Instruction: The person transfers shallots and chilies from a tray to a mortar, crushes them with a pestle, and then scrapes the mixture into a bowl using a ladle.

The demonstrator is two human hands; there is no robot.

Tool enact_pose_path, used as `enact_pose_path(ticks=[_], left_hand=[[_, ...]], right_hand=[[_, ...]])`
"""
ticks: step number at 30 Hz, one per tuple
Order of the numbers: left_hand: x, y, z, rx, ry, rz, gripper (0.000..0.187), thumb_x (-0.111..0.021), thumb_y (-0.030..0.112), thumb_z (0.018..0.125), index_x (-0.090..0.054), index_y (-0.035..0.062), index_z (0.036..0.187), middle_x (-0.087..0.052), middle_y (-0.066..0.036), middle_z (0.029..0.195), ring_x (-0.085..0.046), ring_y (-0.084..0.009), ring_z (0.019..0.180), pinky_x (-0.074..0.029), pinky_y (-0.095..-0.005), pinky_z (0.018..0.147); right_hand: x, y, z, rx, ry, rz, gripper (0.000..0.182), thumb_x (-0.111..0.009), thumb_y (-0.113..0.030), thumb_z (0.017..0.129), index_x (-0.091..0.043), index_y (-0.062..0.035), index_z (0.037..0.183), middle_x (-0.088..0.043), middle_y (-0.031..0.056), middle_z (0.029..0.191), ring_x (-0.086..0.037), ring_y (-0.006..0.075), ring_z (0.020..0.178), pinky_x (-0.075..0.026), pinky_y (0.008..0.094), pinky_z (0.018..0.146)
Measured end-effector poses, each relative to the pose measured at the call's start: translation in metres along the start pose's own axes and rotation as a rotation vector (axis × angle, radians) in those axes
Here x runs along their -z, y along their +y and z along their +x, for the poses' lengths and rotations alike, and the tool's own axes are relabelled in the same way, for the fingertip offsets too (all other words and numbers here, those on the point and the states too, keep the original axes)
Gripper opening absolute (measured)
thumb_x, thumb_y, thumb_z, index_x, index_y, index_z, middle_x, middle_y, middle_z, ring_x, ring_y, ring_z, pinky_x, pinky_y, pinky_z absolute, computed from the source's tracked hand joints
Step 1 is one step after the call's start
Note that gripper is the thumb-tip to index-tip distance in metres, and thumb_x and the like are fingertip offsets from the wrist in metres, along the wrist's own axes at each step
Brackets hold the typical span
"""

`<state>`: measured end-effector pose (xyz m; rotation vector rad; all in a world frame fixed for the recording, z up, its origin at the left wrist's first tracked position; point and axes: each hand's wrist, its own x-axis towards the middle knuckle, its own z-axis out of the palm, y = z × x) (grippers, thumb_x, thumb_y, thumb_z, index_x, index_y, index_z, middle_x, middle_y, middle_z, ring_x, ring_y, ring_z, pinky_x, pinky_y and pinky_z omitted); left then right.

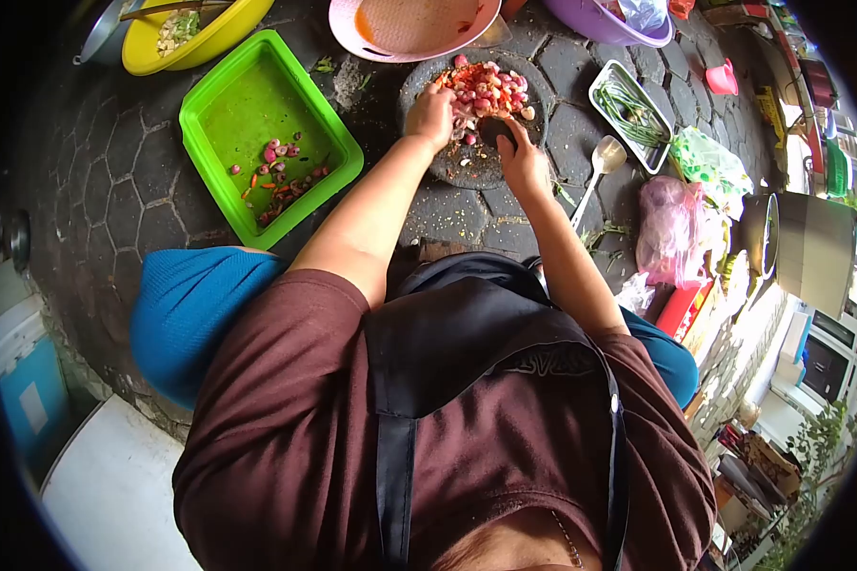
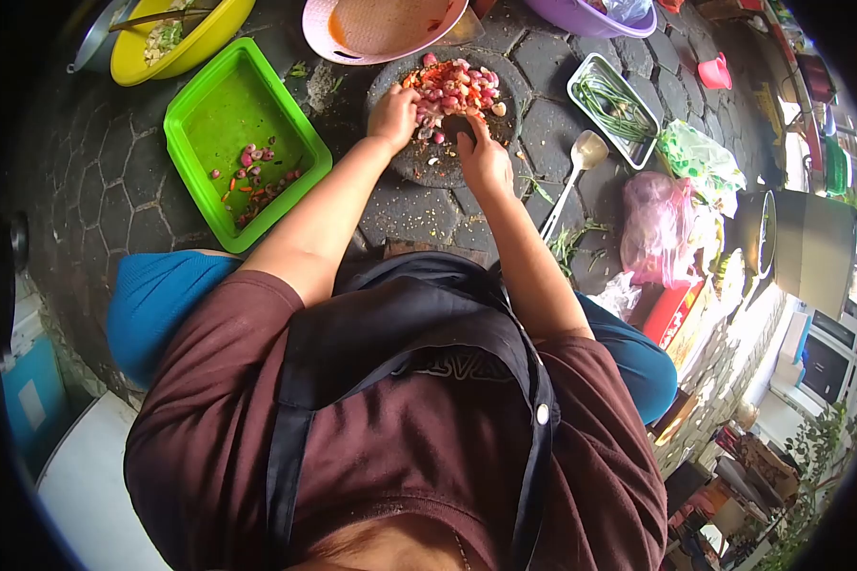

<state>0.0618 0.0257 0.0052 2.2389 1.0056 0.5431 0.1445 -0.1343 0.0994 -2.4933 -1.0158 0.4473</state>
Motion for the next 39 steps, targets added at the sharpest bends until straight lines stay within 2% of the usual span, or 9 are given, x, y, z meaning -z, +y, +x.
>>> enact_pose_path(ticks=[5,10,14,17,19,21,25,35,39], left_hand=[[0.039,-0.02,0.006,0.095,0.185,0.021,0.01,-0.058,0.008,0.08,-0.062,0.0099,0.089,-0.058,-0.012,0.092,-0.058,-0.0324,0.089,-0.049,-0.0417,0.076],[0.065,-0.059,-0.001,0.236,0.274,0.025,0.018,-0.055,0.008,0.079,-0.064,0.0093,0.094,-0.059,-0.016,0.101,-0.058,-0.0351,0.093,-0.048,-0.0436,0.08],[0.102,-0.101,-0.003,0.619,0.002,0.24,0.024,-0.048,0.013,0.085,-0.065,0.0077,0.101,-0.06,-0.018,0.111,-0.058,-0.0343,0.104,-0.048,-0.0404,0.087],[0.132,-0.113,-0.019,0.851,-0.194,0.394,0.03,-0.052,0.016,0.085,-0.064,0.0075,0.11,-0.06,-0.016,0.119,-0.061,-0.0296,0.104,-0.05,-0.0393,0.085],[0.158,-0.115,-0.029,0.982,-0.634,0.247,0.036,-0.062,0.023,0.08,-0.063,0.0068,0.112,-0.058,-0.016,0.121,-0.06,-0.0293,0.107,-0.049,-0.038,0.087],[0.137,-0.149,-0.045,0.749,-0.788,0.472,0.047,-0.07,0.028,0.073,-0.062,0.007,0.114,-0.057,-0.016,0.123,-0.059,-0.0276,0.11,-0.048,-0.0366,0.09],[0.116,-0.157,-0.064,0.859,-0.486,0.389,0.048,-0.068,0.026,0.074,-0.06,0.0066,0.117,-0.056,-0.017,0.123,-0.055,-0.0284,0.114,-0.046,-0.0357,0.094],[0.117,-0.134,-0.054,0.849,-0.277,0.304,0.032,-0.059,0.018,0.079,-0.065,0.0031,0.106,-0.062,-0.018,0.113,-0.058,-0.0297,0.11,-0.048,-0.0367,0.091],[0.107,-0.132,-0.032,0.642,-0.011,0.219,0.026,-0.068,0.024,0.068,-0.065,0.0068,0.088,-0.067,-0.017,0.093,-0.064,-0.0305,0.089,-0.05,-0.0386,0.077]], right_hand=[[-0.042,0.005,0.004,0.139,0.067,-0.167,0.046,-0.055,-0.034,0.087,-0.044,-0.0253,0.131,-0.065,0.0225,0.088,-0.063,0.0397,0.083,-0.051,0.0477,0.073],[-0.041,-0.005,0.024,-0.052,-0.229,-0.244,0.047,-0.053,-0.038,0.086,-0.044,-0.029,0.132,-0.063,0.0225,0.105,-0.064,0.0371,0.091,-0.051,0.0468,0.076],[-0.03,0.018,0.061,-0.043,-0.289,0.044,0.046,-0.05,-0.041,0.087,-0.051,-0.0198,0.127,-0.062,0.0233,0.108,-0.058,0.0389,0.102,-0.046,0.0425,0.089],[-0.018,0.013,0.044,-0.017,-0.145,0.016,0.048,-0.048,-0.042,0.088,-0.047,-0.0209,0.131,-0.061,0.0248,0.107,-0.058,0.04,0.102,-0.045,0.0448,0.088],[-0.01,0.006,0.024,-0.033,-0.15,0.005,0.048,-0.048,-0.041,0.088,-0.047,-0.0213,0.131,-0.061,0.0251,0.107,-0.059,0.0408,0.101,-0.046,0.0452,0.087],[-0.009,0.009,0.014,0.039,-0.261,-0.059,0.045,-0.048,-0.04,0.088,-0.048,-0.0221,0.13,-0.062,0.0251,0.104,-0.06,0.0413,0.099,-0.046,0.0456,0.085],[-0.025,-0.009,-0.009,0.025,-0.379,-0.228,0.043,-0.047,-0.039,0.089,-0.047,-0.0228,0.129,-0.064,0.0251,0.097,-0.062,0.0401,0.092,-0.048,0.0483,0.081],[-0.029,0.004,0.025,-0.066,-0.135,-0.144,0.045,-0.048,-0.04,0.089,-0.044,-0.0255,0.131,-0.064,0.0229,0.1,-0.062,0.0404,0.09,-0.049,0.0482,0.077],[-0.05,0.01,0.028,-0.063,-0.131,-0.196,0.048,-0.05,-0.04,0.088,-0.04,-0.0276,0.133,-0.063,0.0205,0.103,-0.062,0.0373,0.095,-0.049,0.048,0.08]])
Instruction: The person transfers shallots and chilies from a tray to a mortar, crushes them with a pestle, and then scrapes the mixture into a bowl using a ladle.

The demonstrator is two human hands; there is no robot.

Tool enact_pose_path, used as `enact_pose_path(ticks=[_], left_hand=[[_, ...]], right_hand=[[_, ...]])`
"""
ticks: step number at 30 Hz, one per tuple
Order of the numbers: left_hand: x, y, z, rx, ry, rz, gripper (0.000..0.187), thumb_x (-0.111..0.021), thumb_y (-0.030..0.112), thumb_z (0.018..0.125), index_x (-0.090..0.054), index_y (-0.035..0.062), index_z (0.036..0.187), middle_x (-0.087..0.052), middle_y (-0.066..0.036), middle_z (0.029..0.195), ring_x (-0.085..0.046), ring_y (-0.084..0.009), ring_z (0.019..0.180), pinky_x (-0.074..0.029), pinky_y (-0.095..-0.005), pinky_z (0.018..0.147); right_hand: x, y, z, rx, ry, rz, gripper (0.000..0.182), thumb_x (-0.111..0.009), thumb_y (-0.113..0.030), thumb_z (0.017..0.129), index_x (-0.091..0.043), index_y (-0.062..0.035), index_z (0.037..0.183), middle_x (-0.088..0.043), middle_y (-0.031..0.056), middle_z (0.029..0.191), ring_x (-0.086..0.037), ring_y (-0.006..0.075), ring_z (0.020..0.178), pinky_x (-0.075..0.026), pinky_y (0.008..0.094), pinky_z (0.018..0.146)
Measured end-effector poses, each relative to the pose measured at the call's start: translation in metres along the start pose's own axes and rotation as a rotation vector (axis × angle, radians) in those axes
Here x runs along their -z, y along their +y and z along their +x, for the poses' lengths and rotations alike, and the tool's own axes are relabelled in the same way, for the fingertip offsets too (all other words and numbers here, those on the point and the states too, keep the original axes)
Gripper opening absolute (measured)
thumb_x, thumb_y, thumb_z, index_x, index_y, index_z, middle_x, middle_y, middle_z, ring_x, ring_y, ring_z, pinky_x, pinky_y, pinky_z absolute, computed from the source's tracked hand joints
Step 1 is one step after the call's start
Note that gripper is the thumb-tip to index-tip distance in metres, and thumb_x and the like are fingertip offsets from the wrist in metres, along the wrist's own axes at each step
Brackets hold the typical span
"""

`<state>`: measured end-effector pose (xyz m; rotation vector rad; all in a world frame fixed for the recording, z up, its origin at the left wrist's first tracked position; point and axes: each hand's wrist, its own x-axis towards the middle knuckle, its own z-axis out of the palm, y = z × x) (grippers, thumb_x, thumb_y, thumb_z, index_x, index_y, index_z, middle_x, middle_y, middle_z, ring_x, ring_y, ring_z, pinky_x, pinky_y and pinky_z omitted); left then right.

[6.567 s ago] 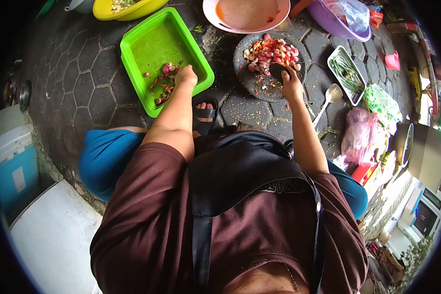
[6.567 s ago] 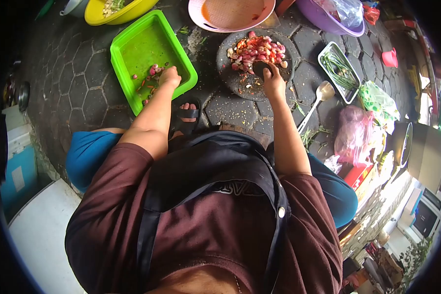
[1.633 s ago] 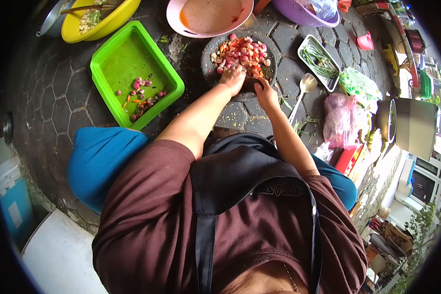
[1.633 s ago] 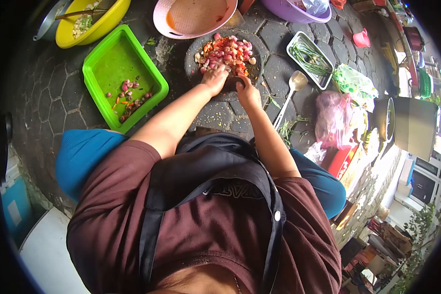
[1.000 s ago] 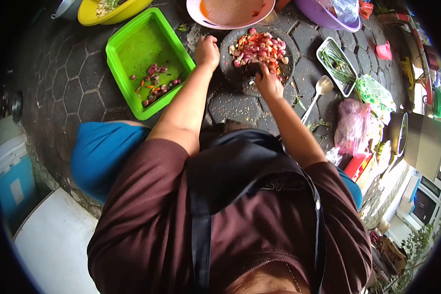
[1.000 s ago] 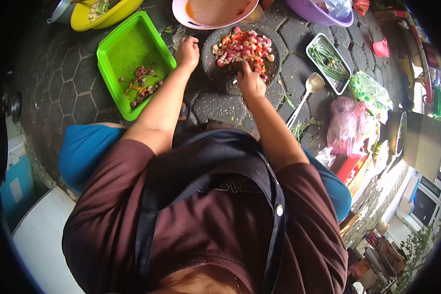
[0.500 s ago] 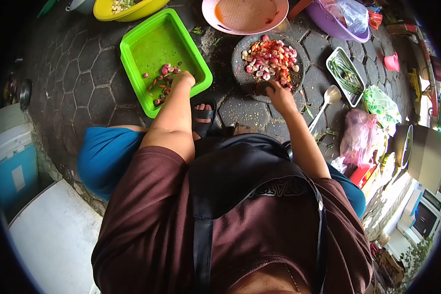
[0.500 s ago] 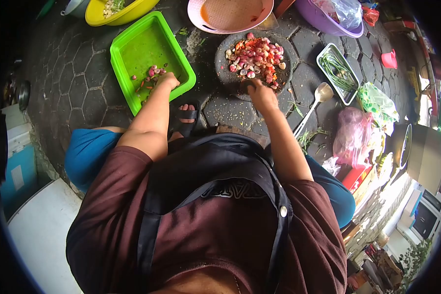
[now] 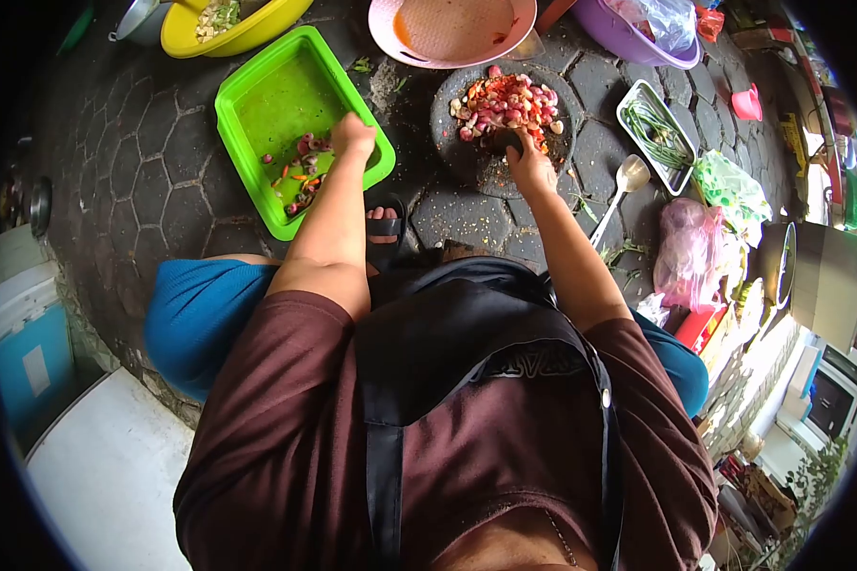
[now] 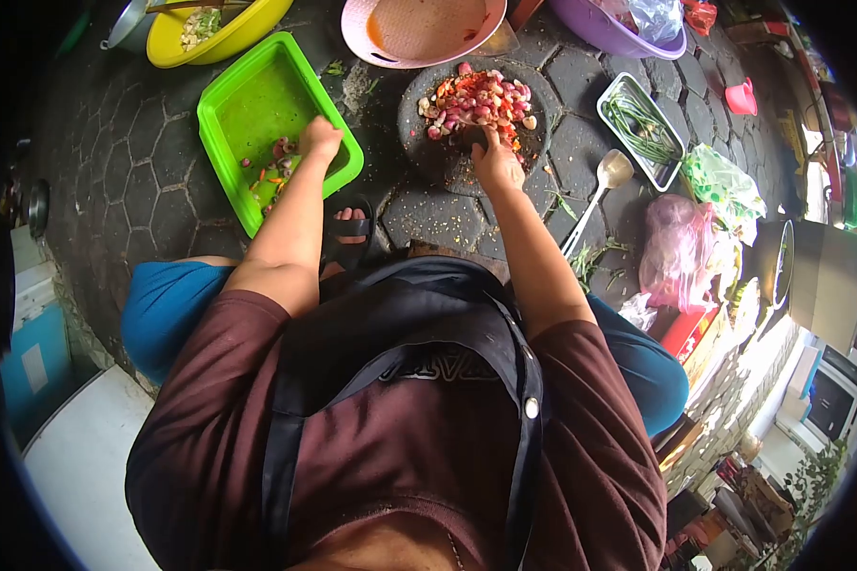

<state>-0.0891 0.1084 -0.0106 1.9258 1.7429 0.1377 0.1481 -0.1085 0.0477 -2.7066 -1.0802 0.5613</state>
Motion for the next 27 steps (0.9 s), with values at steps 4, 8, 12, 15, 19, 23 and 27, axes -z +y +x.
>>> enact_pose_path(ticks=[4,8,12,15,19,23,27], left_hand=[[-0.011,0.068,-0.023,-0.417,0.214,-0.198,0.013,-0.066,0.017,0.071,-0.06,0.0088,0.079,-0.059,-0.016,0.08,-0.058,-0.0332,0.08,-0.048,-0.0419,0.071],[-0.041,0.12,-0.066,-0.762,-0.001,-0.251,0.01,-0.062,0.009,0.077,-0.055,0.0075,0.084,-0.052,-0.015,0.088,-0.056,-0.0344,0.083,-0.048,-0.0416,0.074],[-0.077,0.14,-0.082,-0.726,-0.235,-0.278,0.016,-0.057,0.006,0.082,-0.054,0.0071,0.097,-0.046,-0.018,0.105,-0.055,-0.0348,0.097,-0.046,-0.0444,0.084],[-0.079,0.135,-0.083,-0.858,-0.263,-0.136,0.015,-0.054,0.004,0.083,-0.055,0.0071,0.098,-0.046,-0.017,0.105,-0.054,-0.0344,0.099,-0.046,-0.0438,0.085],[-0.064,0.137,-0.07,-0.723,-0.215,-0.191,0.008,-0.054,0.008,0.085,-0.055,0.0075,0.093,-0.048,-0.017,0.105,-0.055,-0.0364,0.095,-0.046,-0.0435,0.085],[-0.057,0.13,-0.065,-0.724,-0.167,-0.227,0.009,-0.054,0.006,0.084,-0.054,0.0082,0.092,-0.049,-0.018,0.101,-0.055,-0.0373,0.093,-0.047,-0.0438,0.082],[-0.059,0.125,-0.068,-0.707,-0.187,-0.247,0.008,-0.057,0.008,0.082,-0.057,0.0083,0.09,-0.05,-0.017,0.099,-0.055,-0.0372,0.091,-0.047,-0.0426,0.08]], right_hand=[[0.017,0.015,0.016,-0.008,-0.046,0.2,0.044,-0.048,-0.042,0.088,-0.048,-0.0239,0.128,-0.063,0.0248,0.101,-0.06,0.0414,0.097,-0.047,0.0468,0.084],[0.02,0.024,0.0,-0.055,0.028,0.246,0.046,-0.048,-0.042,0.089,-0.048,-0.0202,0.129,-0.062,0.0256,0.104,-0.059,0.0416,0.1,-0.045,0.0459,0.086],[0.019,0.029,-0.013,-0.09,0.022,0.249,0.046,-0.049,-0.042,0.089,-0.049,-0.0183,0.128,-0.062,0.0255,0.104,-0.059,0.0414,0.1,-0.045,0.0449,0.087],[0.016,0.033,-0.015,-0.096,-0.005,0.259,0.046,-0.049,-0.042,0.089,-0.049,-0.0194,0.129,-0.062,0.0255,0.104,-0.058,0.0421,0.1,-0.045,0.0452,0.086],[0.024,0.025,-0.02,-0.074,0.006,0.26,0.045,-0.049,-0.042,0.089,-0.047,-0.0201,0.129,-0.062,0.026,0.103,-0.058,0.0432,0.098,-0.046,0.046,0.084],[0.038,0.009,-0.027,0.013,0.057,0.159,0.042,-0.049,-0.038,0.091,-0.046,-0.021,0.13,-0.062,0.026,0.1,-0.061,0.0432,0.09,-0.047,0.0477,0.079],[0.042,-0.009,-0.041,0.078,0.152,0.05,0.043,-0.051,-0.034,0.091,-0.043,-0.0231,0.132,-0.063,0.0259,0.091,-0.062,0.0423,0.081,-0.049,0.0507,0.07]])
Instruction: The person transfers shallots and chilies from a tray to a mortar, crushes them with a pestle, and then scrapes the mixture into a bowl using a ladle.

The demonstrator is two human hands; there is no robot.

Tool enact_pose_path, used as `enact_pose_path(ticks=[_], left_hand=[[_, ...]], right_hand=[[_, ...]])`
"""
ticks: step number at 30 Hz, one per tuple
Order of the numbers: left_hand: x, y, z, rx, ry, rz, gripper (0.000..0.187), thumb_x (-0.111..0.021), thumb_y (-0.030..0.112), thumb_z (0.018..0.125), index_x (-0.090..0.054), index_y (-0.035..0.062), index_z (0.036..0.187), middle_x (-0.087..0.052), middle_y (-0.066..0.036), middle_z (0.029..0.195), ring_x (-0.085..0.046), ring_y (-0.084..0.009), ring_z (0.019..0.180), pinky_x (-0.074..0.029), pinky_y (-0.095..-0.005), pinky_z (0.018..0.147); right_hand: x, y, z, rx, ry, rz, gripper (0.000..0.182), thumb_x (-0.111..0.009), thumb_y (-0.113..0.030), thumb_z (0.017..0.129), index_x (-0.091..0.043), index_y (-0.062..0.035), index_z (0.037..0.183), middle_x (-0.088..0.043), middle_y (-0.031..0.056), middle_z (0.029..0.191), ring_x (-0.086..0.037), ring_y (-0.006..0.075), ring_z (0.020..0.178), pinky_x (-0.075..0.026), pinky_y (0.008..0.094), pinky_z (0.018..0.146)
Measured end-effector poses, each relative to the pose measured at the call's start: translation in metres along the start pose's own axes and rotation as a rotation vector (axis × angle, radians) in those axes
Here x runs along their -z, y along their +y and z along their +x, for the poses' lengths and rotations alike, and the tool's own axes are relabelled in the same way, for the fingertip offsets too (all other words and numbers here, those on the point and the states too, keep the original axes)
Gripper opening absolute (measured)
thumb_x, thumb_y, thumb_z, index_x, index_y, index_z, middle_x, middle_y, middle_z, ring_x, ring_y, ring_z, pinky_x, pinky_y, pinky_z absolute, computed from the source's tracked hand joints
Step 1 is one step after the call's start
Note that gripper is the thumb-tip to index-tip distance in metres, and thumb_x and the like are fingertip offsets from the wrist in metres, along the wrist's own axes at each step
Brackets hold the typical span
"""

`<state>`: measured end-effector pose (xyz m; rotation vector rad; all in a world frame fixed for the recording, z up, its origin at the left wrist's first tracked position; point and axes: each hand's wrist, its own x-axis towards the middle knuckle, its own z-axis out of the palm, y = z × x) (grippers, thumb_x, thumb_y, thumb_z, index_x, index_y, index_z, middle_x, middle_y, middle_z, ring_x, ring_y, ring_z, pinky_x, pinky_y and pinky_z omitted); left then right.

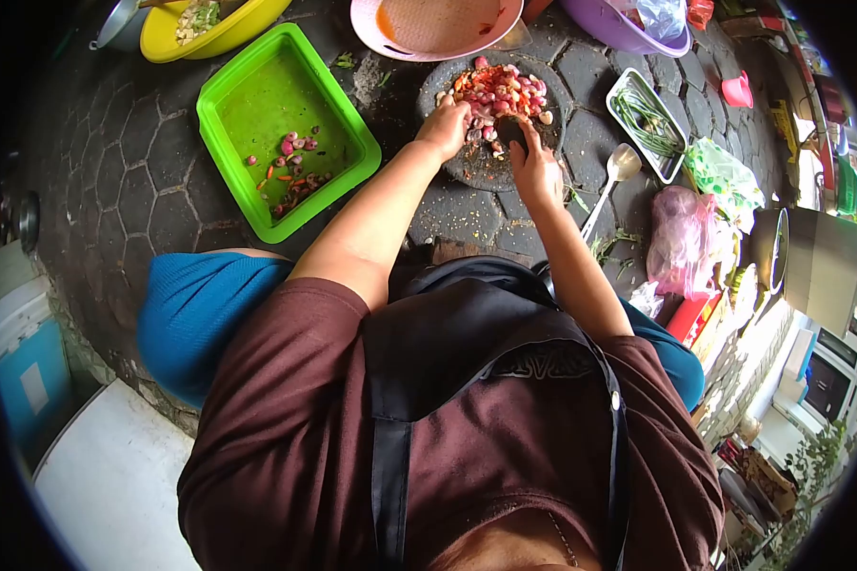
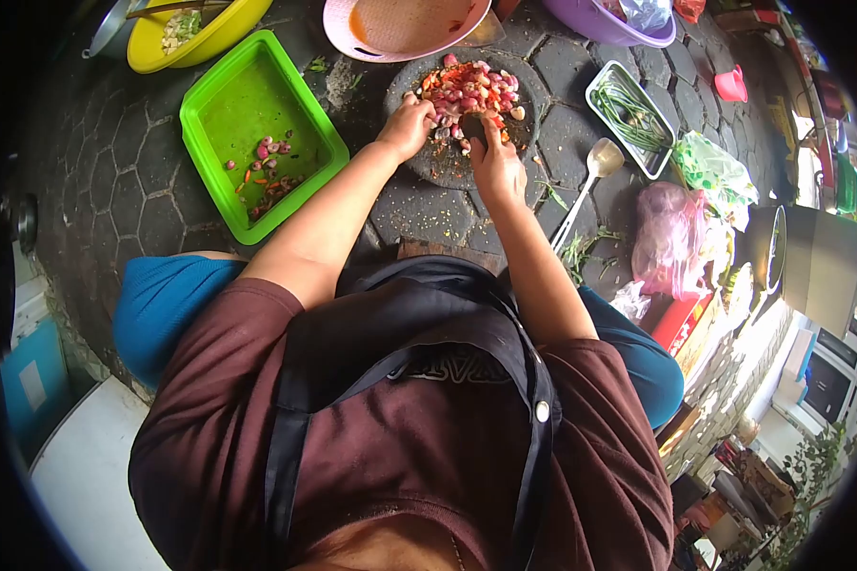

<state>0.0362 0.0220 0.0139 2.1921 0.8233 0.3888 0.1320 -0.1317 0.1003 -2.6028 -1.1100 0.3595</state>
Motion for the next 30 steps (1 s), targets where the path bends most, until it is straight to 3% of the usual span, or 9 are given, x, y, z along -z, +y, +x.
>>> enact_pose_path(ticks=[1,5,7,11,17,19,24,27,30], left_hand=[[-0.003,0.0,-0.001,0.007,-0.008,-0.002,0.008,-0.057,0.008,0.082,-0.057,0.0082,0.091,-0.05,-0.017,0.099,-0.055,-0.0369,0.091,-0.047,-0.0426,0.08],[-0.011,0.009,-0.01,-0.066,-0.046,0.003,0.009,-0.054,0.006,0.082,-0.057,0.0061,0.09,-0.051,-0.019,0.099,-0.055,-0.0369,0.093,-0.047,-0.043,0.081],[-0.014,0.011,-0.014,-0.076,-0.085,-0.023,0.011,-0.054,0.005,0.081,-0.057,0.0065,0.091,-0.052,-0.021,0.104,-0.055,-0.0388,0.096,-0.047,-0.0434,0.083],[-0.023,0.011,-0.013,-0.049,-0.078,-0.016,0.017,-0.052,0.003,0.078,-0.06,0.0066,0.091,-0.052,-0.023,0.112,-0.056,-0.0378,0.099,-0.046,-0.0417,0.086],[-0.045,0.011,-0.004,0.035,-0.19,0.027,0.038,-0.047,0.006,0.085,-0.059,0.0131,0.119,-0.043,-0.023,0.131,-0.047,-0.0343,0.12,-0.037,-0.038,0.102],[-0.049,0.012,-0.003,0.138,-0.131,-0.187,0.035,-0.055,0.007,0.084,-0.06,0.0123,0.118,-0.046,-0.022,0.127,-0.049,-0.0339,0.117,-0.039,-0.0389,0.099],[-0.007,0.002,0.014,0.094,0.094,-0.041,0.009,-0.064,0.015,0.08,-0.066,0.0088,0.086,-0.058,-0.015,0.095,-0.059,-0.0331,0.089,-0.048,-0.0406,0.079],[0.027,-0.015,0.026,0.119,0.237,0.032,0.021,-0.067,0.026,0.077,-0.064,0.0059,0.071,-0.061,-0.016,0.08,-0.06,-0.035,0.079,-0.048,-0.0436,0.071],[0.05,-0.027,0.03,0.249,0.215,0.076,0.022,-0.065,0.027,0.078,-0.065,0.0046,0.075,-0.062,-0.018,0.082,-0.061,-0.0359,0.081,-0.048,-0.0455,0.073]], right_hand=[[-0.015,0.006,-0.003,0.03,0.041,-0.041,0.049,-0.052,-0.038,0.088,-0.039,-0.0274,0.134,-0.061,0.0246,0.087,-0.063,0.0413,0.073,-0.051,0.0494,0.062],[-0.054,0.014,0.002,0.026,-0.061,-0.164,0.05,-0.052,-0.037,0.087,-0.038,-0.0269,0.135,-0.062,0.0251,0.09,-0.064,0.0406,0.077,-0.052,0.0492,0.064],[-0.039,0.007,0.017,-0.058,-0.233,-0.097,0.05,-0.052,-0.038,0.087,-0.04,-0.0253,0.134,-0.063,0.0251,0.096,-0.064,0.0392,0.086,-0.051,0.0491,0.072],[-0.041,0.04,0.07,-0.05,-0.228,0.09,0.046,-0.052,-0.039,0.088,-0.048,-0.0225,0.13,-0.063,0.0221,0.106,-0.06,0.0399,0.098,-0.047,0.0433,0.084],[-0.009,0.035,0.034,-0.136,-0.097,0.148,0.046,-0.047,-0.042,0.089,-0.046,-0.0227,0.131,-0.062,0.0248,0.104,-0.059,0.0424,0.099,-0.046,0.0463,0.085],[-0.007,0.038,0.025,-0.169,-0.038,0.186,0.042,-0.048,-0.039,0.09,-0.049,-0.0199,0.128,-0.063,0.0244,0.101,-0.06,0.0399,0.098,-0.047,0.0432,0.084],[-0.017,0.042,0.02,-0.118,-0.069,0.145,0.042,-0.049,-0.039,0.091,-0.047,-0.0212,0.13,-0.062,0.026,0.1,-0.059,0.0428,0.095,-0.047,0.0461,0.081],[-0.004,0.028,0.014,-0.077,-0.091,0.107,0.043,-0.049,-0.039,0.091,-0.045,-0.0224,0.131,-0.062,0.0259,0.1,-0.06,0.0429,0.095,-0.047,0.0475,0.08],[0.001,0.02,0.008,0.062,-0.006,0.037,0.045,-0.05,-0.037,0.09,-0.043,-0.025,0.133,-0.063,0.0259,0.093,-0.062,0.0421,0.086,-0.049,0.0492,0.074]])
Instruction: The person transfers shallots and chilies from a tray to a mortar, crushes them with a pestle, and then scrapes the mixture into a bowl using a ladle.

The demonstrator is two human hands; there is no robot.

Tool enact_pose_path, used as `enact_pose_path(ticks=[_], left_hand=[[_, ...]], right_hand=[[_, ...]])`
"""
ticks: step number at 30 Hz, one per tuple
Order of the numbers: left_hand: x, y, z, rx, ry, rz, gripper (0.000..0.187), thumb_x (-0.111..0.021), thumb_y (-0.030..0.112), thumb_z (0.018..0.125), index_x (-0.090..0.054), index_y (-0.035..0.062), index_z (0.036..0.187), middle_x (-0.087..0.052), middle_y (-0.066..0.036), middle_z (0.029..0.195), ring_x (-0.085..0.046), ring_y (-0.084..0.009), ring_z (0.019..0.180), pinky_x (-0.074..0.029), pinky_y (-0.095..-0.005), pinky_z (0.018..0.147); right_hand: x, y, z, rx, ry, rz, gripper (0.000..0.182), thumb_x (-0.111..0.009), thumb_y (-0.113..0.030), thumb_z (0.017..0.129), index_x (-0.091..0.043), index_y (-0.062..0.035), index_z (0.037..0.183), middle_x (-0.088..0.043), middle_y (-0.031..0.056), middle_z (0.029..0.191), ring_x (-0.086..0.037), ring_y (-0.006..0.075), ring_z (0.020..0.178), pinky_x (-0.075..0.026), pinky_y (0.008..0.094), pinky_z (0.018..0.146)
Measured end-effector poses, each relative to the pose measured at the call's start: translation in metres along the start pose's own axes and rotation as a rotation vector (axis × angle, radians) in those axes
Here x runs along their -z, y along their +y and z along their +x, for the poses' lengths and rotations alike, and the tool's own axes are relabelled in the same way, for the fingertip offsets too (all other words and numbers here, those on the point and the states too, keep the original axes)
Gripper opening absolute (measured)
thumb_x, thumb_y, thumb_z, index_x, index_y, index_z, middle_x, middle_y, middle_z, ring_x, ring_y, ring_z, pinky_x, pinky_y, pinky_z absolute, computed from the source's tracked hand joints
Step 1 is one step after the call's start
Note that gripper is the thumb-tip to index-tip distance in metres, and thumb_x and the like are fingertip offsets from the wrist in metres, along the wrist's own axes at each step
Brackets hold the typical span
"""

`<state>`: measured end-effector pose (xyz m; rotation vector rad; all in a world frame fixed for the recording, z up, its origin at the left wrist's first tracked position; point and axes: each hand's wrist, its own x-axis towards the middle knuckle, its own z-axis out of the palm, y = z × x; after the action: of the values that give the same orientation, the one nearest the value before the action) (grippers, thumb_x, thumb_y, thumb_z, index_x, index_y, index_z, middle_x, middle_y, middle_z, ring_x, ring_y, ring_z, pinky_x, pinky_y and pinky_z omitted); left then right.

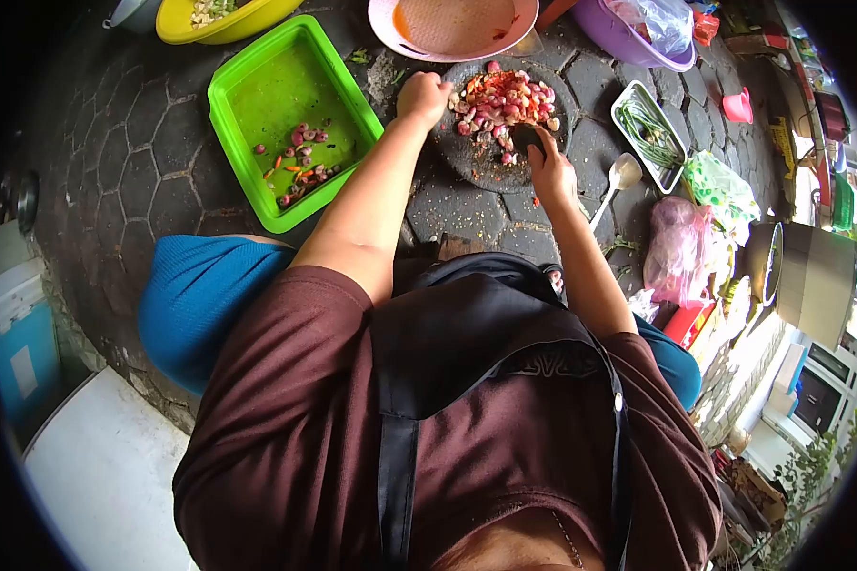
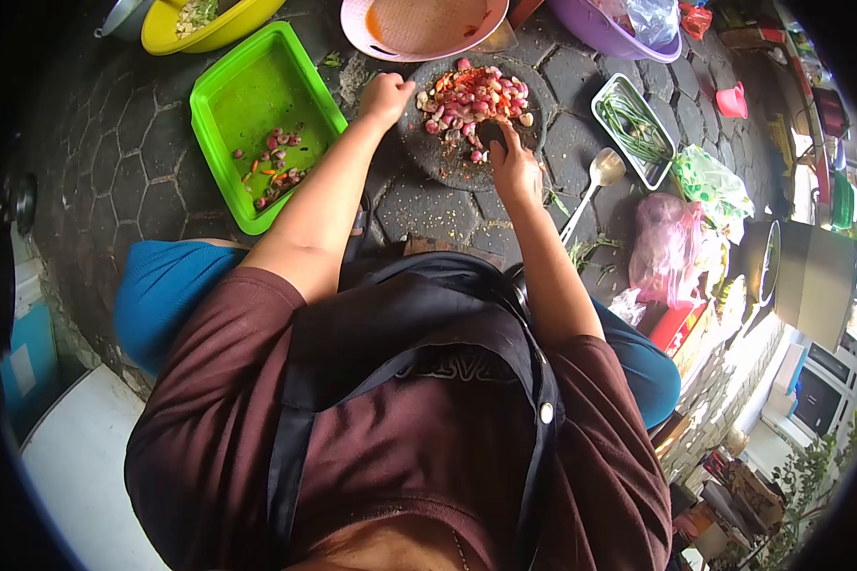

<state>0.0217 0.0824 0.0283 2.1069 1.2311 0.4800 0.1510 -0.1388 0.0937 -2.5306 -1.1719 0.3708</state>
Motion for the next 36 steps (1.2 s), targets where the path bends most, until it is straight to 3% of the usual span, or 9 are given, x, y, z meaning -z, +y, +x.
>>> enact_pose_path(ticks=[6,13,15,21,29,31,32,33,36], left_hand=[[0.0,-0.019,-0.006,0.101,0.162,-0.085,0.028,-0.054,0.009,0.08,-0.064,0.0094,0.106,-0.057,-0.02,0.109,-0.056,-0.0349,0.102,-0.046,-0.0408,0.089],[0.01,-0.028,-0.003,0.159,0.221,-0.062,0.025,-0.056,0.011,0.08,-0.064,0.0088,0.103,-0.054,-0.02,0.112,-0.057,-0.0349,0.101,-0.046,-0.0401,0.089],[0.025,-0.031,-0.001,0.159,0.247,-0.054,0.025,-0.056,0.012,0.08,-0.064,0.0101,0.104,-0.053,-0.019,0.112,-0.057,-0.0346,0.101,-0.046,-0.0399,0.089],[0.059,-0.059,0.003,0.295,0.317,-0.029,0.025,-0.056,0.013,0.079,-0.064,0.0094,0.103,-0.054,-0.019,0.11,-0.057,-0.0343,0.099,-0.046,-0.0398,0.088],[0.064,-0.096,-0.017,0.602,0.28,0.038,0.03,-0.053,0.014,0.083,-0.062,0.008,0.111,-0.047,-0.02,0.122,-0.051,-0.036,0.111,-0.044,-0.0422,0.095],[0.073,-0.094,-0.028,0.729,0.247,0.08,0.03,-0.051,0.016,0.085,-0.06,0.0078,0.113,-0.045,-0.02,0.124,-0.047,-0.0355,0.115,-0.042,-0.0433,0.097],[0.08,-0.096,-0.032,0.723,0.251,0.083,0.03,-0.051,0.016,0.085,-0.06,0.0078,0.113,-0.045,-0.02,0.124,-0.047,-0.0355,0.115,-0.042,-0.0433,0.097],[0.085,-0.097,-0.037,0.78,0.219,0.146,0.03,-0.05,0.017,0.086,-0.06,0.0071,0.113,-0.044,-0.02,0.125,-0.046,-0.0351,0.116,-0.042,-0.0429,0.098],[0.07,-0.16,-0.033,0.965,0.24,0.145,0.032,-0.052,0.019,0.085,-0.059,0.0071,0.113,-0.048,-0.021,0.125,-0.05,-0.0336,0.115,-0.045,-0.0414,0.096]], right_hand=[[-0.039,-0.004,-0.028,-0.043,-0.057,-0.169,0.054,-0.053,-0.034,0.088,-0.033,-0.031,0.138,-0.06,0.0285,0.091,-0.062,0.0437,0.081,-0.051,0.0505,0.066],[-0.044,0.017,0.023,-0.135,-0.119,-0.103,0.049,-0.052,-0.037,0.087,-0.042,-0.0271,0.134,-0.064,0.0248,0.095,-0.063,0.0409,0.084,-0.05,0.0496,0.071],[-0.037,0.031,0.058,-0.141,-0.335,0.079,0.045,-0.051,-0.038,0.087,-0.047,-0.0255,0.131,-0.064,0.0224,0.1,-0.062,0.0404,0.089,-0.049,0.0468,0.077],[-0.002,0.0,0.02,-0.059,-0.092,0.0,0.048,-0.049,-0.041,0.089,-0.042,-0.0238,0.133,-0.064,0.0249,0.097,-0.062,0.0411,0.092,-0.048,0.0497,0.08],[-0.049,0.01,0.024,-0.106,-0.153,-0.046,0.047,-0.054,-0.039,0.086,-0.046,-0.0253,0.131,-0.063,0.0247,0.098,-0.062,0.0406,0.092,-0.048,0.0509,0.078],[-0.061,0.052,0.062,0.104,-0.102,0.062,0.044,-0.053,-0.04,0.087,-0.051,-0.0227,0.127,-0.066,0.0199,0.09,-0.065,0.0326,0.076,-0.051,0.0444,0.067],[-0.041,0.043,0.065,-0.142,-0.286,0.257,0.042,-0.052,-0.04,0.088,-0.054,-0.0219,0.126,-0.064,0.0121,0.078,-0.059,0.0211,0.055,-0.048,0.036,0.051],[-0.031,0.042,0.063,-0.149,-0.245,0.234,0.045,-0.05,-0.041,0.087,-0.055,-0.0183,0.124,-0.065,0.0202,0.1,-0.063,0.034,0.095,-0.049,0.0404,0.081],[0.0,0.025,0.037,-0.227,-0.166,0.269,0.045,-0.048,-0.041,0.087,-0.051,-0.0183,0.127,-0.065,0.0211,0.099,-0.063,0.0363,0.093,-0.048,0.0429,0.082]])
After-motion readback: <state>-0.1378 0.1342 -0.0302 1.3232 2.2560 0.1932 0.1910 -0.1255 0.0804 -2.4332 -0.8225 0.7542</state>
